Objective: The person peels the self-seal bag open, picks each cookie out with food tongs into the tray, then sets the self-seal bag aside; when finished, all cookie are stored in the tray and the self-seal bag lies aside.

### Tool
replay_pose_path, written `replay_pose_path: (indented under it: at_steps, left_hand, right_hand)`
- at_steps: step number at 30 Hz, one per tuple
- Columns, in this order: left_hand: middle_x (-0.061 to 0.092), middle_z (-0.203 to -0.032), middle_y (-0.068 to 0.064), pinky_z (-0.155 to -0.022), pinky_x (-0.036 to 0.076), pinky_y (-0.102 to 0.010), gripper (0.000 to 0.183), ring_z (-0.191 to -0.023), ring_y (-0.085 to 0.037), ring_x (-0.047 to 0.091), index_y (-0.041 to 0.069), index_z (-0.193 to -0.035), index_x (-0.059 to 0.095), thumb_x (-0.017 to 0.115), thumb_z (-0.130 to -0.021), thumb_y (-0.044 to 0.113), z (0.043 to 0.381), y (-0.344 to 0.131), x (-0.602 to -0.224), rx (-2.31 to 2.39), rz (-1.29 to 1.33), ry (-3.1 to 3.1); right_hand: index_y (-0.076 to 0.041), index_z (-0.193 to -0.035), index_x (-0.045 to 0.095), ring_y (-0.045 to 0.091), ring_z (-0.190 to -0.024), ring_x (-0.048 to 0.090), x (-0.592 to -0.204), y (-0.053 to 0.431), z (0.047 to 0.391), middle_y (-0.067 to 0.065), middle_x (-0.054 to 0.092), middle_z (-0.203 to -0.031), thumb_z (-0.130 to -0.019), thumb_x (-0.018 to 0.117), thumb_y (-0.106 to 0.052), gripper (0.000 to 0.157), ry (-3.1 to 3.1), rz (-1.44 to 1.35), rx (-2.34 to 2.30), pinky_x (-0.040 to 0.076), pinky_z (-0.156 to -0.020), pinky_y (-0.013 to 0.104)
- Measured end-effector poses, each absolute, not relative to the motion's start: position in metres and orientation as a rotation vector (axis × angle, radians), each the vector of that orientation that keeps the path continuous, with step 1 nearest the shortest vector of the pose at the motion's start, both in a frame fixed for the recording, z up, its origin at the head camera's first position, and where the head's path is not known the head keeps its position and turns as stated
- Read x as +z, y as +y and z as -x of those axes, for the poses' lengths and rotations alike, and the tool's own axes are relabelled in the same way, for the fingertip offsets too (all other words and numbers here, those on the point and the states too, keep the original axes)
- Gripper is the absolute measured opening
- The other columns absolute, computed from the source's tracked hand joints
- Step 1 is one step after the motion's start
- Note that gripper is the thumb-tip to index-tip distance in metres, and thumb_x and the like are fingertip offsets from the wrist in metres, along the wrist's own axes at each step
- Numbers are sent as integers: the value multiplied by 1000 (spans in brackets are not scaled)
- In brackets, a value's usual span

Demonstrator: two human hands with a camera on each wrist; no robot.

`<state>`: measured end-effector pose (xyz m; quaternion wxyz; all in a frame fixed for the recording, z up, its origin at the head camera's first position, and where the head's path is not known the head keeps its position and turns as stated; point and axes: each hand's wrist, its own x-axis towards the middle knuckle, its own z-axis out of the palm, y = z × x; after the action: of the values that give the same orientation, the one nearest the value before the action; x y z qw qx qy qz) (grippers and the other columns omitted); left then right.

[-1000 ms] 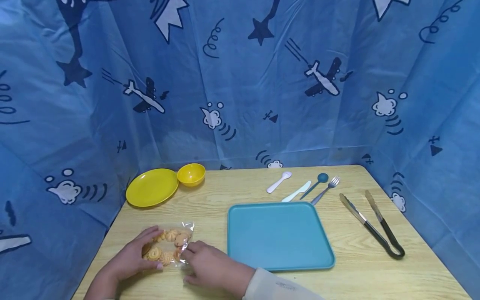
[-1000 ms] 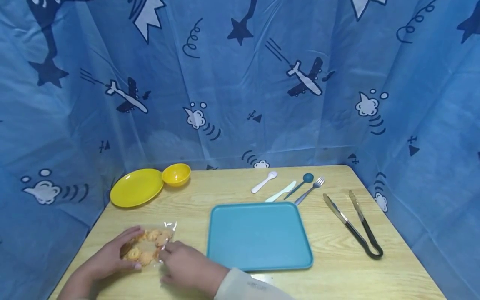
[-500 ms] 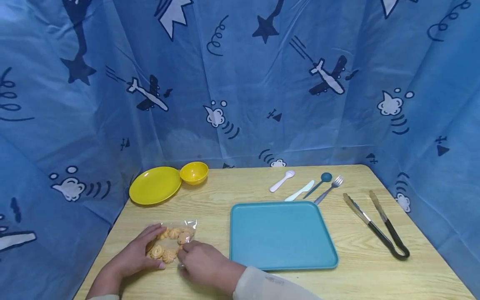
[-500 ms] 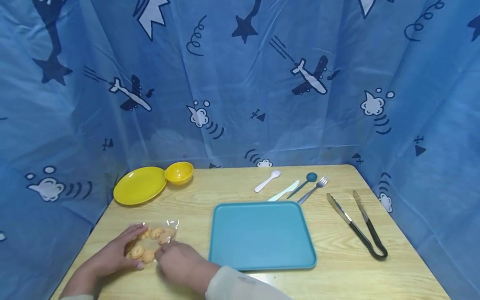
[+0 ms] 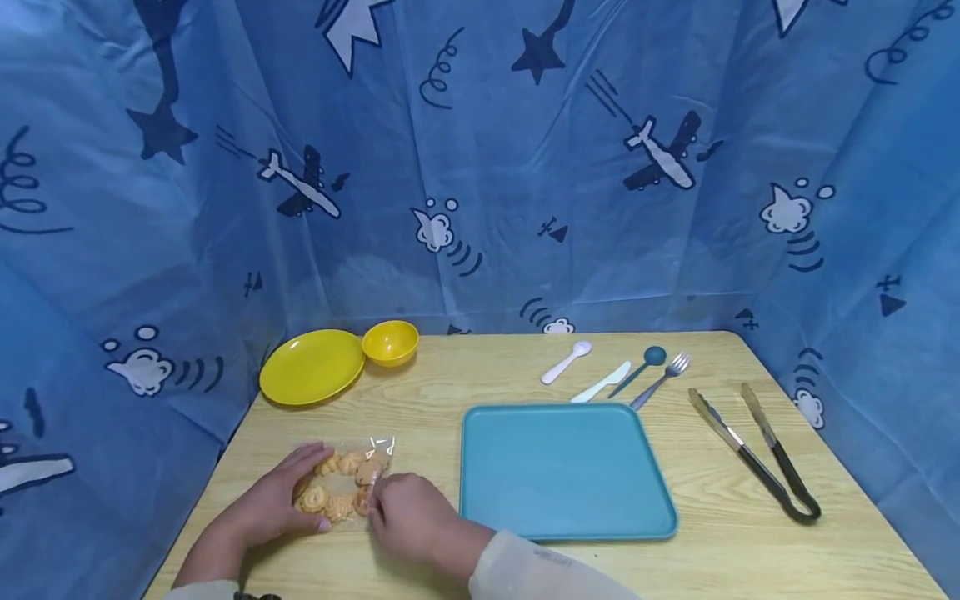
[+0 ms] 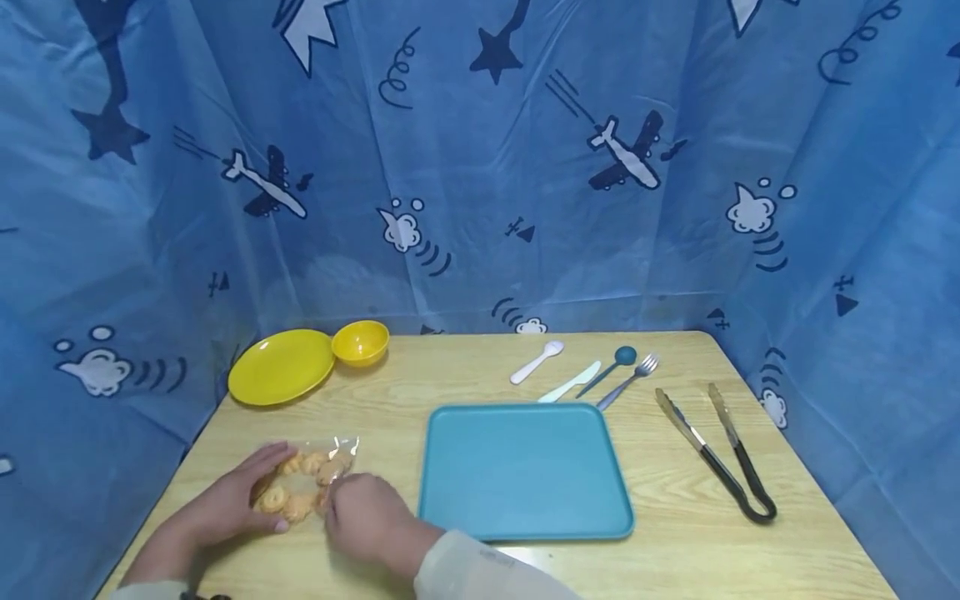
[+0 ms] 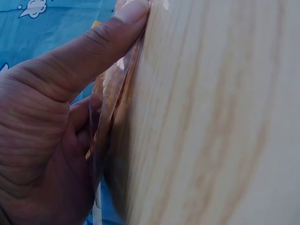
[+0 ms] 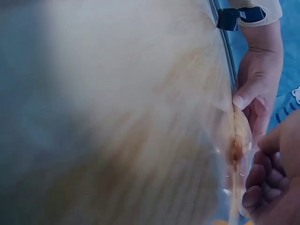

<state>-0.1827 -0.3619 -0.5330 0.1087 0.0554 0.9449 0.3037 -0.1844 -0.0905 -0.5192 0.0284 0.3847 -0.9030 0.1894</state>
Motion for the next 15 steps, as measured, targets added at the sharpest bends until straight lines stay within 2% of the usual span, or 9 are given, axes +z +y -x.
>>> replay_pose_path:
  at_steps: [6,15]
  left_hand:
    - [22,-168,-17,-120,22,-69,116,-154,-47,14,19,-159,36,89,-64,60,185,-362,-529,883,-201,2775]
    - [23,-168,-17,-119,21,-71,117,-154,-48,13,18,-159,36,90,-63,59,182,-361,-527,862,-211,2792]
  right_hand:
    - [-20,-74,60,-1,-57,47,-513,-76,181,-14,53,-65,-99,62,-20,25,-2912,-927,971,43,-53,14]
    - [-19,-73,59,2,-55,48,-516,-67,176,-11,52,-64,-100,61,-19,27,-2952,-872,1123,43,-50,17]
